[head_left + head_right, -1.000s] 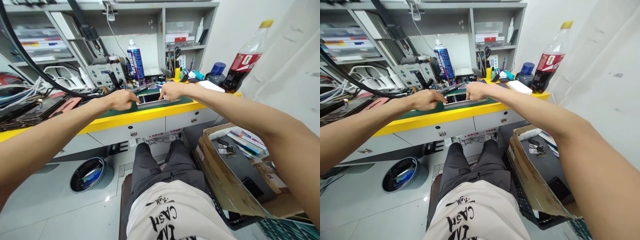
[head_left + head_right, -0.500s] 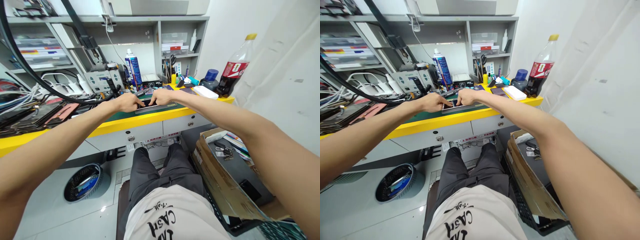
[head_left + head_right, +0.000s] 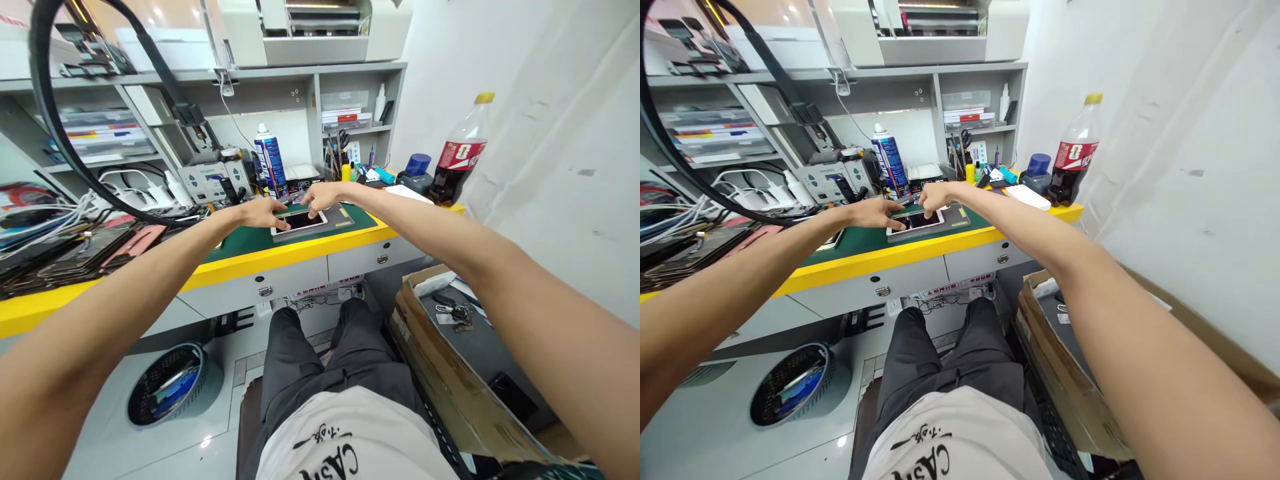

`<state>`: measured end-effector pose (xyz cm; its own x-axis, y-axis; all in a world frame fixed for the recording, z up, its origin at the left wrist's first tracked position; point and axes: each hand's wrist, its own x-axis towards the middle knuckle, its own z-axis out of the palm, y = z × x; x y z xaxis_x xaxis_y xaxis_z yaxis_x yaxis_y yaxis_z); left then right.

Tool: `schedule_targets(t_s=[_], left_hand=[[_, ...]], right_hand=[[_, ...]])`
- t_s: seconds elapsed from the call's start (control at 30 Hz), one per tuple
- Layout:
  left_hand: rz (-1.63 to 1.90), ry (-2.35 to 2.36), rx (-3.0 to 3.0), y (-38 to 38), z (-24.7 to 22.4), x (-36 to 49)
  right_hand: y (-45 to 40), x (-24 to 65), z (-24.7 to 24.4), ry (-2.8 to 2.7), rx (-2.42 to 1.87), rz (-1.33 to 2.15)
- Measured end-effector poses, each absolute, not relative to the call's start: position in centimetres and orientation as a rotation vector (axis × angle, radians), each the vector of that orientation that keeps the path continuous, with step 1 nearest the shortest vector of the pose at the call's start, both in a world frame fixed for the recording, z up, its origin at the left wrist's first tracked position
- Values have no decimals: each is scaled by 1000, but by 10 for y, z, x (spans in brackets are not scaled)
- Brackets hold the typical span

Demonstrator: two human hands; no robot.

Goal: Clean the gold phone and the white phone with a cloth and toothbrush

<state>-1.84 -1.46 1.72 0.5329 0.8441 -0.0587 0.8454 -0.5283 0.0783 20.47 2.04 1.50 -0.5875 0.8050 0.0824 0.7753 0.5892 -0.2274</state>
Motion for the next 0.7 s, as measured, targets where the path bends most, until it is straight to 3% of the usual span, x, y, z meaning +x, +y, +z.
schedule_targets(t_s=[0.23, 0.7], left_hand=[[131, 1496, 2541, -5, 15, -15], [1244, 1570, 2128, -65, -46, -36]], right_hand=[[23, 204, 17, -2617, -1384, 487], [-30, 218, -46, -1918, -1114, 454]])
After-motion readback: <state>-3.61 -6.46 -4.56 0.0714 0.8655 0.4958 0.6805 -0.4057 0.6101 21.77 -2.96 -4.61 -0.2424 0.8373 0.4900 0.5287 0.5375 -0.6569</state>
